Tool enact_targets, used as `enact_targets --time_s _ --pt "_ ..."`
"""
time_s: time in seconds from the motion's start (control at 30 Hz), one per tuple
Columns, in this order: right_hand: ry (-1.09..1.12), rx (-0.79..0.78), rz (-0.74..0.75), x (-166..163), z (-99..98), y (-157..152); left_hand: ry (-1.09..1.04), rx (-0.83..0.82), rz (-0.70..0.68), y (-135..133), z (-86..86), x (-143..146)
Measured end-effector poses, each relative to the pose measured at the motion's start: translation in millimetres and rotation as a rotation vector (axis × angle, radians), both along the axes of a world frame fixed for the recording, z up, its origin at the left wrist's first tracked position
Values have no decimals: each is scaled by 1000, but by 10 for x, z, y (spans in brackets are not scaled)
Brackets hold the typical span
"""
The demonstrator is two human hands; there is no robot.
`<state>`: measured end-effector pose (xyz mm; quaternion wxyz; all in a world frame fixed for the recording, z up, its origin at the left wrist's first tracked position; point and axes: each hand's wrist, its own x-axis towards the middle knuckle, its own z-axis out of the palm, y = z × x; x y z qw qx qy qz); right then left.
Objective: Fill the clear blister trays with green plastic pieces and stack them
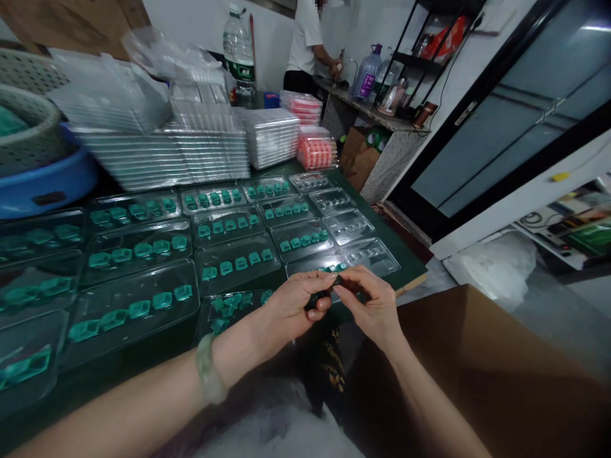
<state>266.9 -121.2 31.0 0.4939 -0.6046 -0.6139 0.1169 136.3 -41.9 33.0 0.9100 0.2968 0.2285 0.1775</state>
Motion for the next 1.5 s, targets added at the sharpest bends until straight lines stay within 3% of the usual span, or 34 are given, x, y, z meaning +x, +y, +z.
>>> enact_targets --time_s 0.13,0.27,0.37,0.57,0.73,0.87,1.03,1.1,1.27,1.5 --pt "-19 -4 -43 2 -25 -4 -19 -11 -39 97 62 -48" --pt "267 -100 -102 12 -75 1 -49 17 -15 130 127 -84" --pt "573 -233 16 -9 -86 4 -48 107 -42 91 96 -76" --pt "1037 -323 156 -69 -54 -45 134 400 9 30 25 -84" --pt "1334 -401 290 -92 -108 -82 152 413 56 9 -4 -113" --pt "1391 -413 350 -132 -174 -96 115 355 40 -21 -40 -138" --pt "1440 -402 431 -180 -212 -99 -21 18 -114 -28 1 -210" --pt "1432 -384 426 -189 -218 -92 -41 -38 -126 -23 40 -231" --pt "1341 -359 340 -191 -221 -68 19 70 -58 -47 81 -236" --pt "1340 -351 297 -243 -246 -55 58 223 60 -139 -31 -237"
